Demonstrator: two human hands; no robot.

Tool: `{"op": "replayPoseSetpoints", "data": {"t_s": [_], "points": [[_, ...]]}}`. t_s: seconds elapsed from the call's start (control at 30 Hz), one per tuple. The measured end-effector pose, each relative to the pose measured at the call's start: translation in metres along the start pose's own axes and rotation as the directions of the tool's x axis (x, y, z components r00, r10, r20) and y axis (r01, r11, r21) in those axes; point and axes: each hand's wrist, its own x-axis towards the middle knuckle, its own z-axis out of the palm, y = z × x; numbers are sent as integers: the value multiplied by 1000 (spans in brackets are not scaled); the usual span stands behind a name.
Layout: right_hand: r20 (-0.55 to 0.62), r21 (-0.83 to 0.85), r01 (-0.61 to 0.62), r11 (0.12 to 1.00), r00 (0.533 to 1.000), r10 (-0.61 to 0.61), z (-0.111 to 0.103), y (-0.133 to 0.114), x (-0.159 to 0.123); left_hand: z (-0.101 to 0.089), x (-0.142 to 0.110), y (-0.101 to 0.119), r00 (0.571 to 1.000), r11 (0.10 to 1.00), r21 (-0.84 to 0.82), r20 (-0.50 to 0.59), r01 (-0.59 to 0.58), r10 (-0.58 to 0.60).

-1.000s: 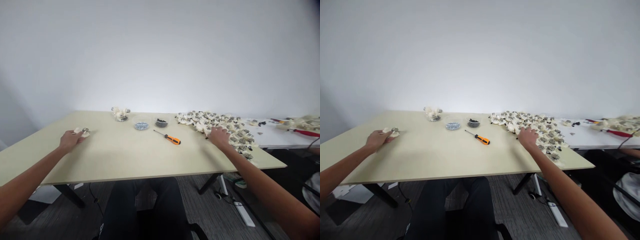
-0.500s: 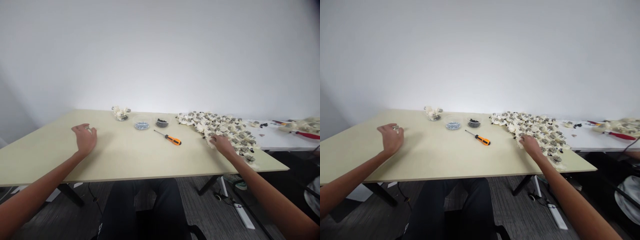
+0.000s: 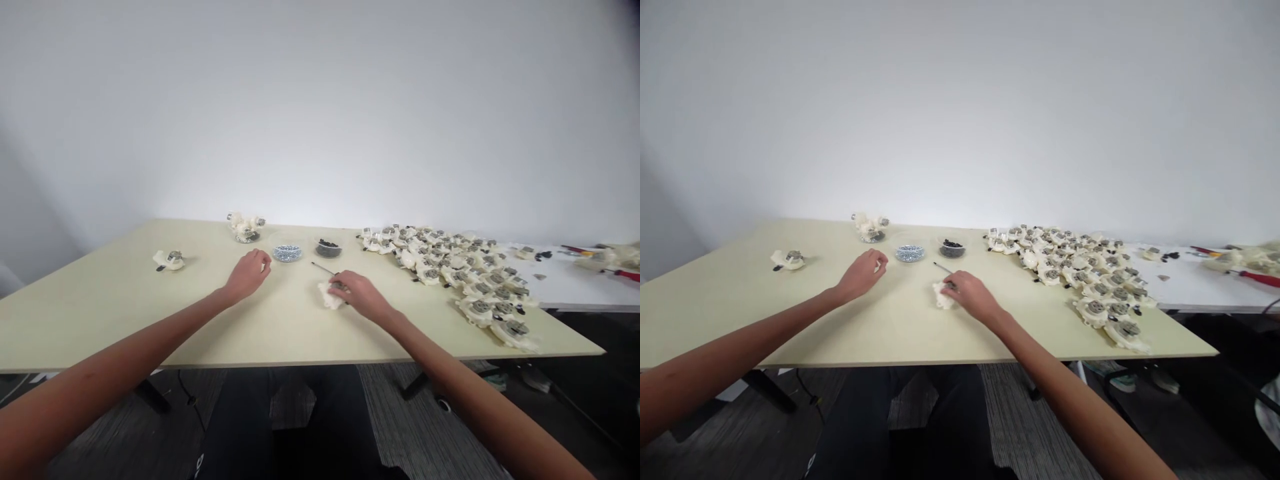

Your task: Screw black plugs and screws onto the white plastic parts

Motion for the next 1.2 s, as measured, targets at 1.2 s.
{"op": "replayPoseSetpoints", "data": {"t_s": [1.2], "points": [[416,-234,-382,894,792,447,33,127,205,47,176,-6,806,997,-9,588,-83,72]]}}
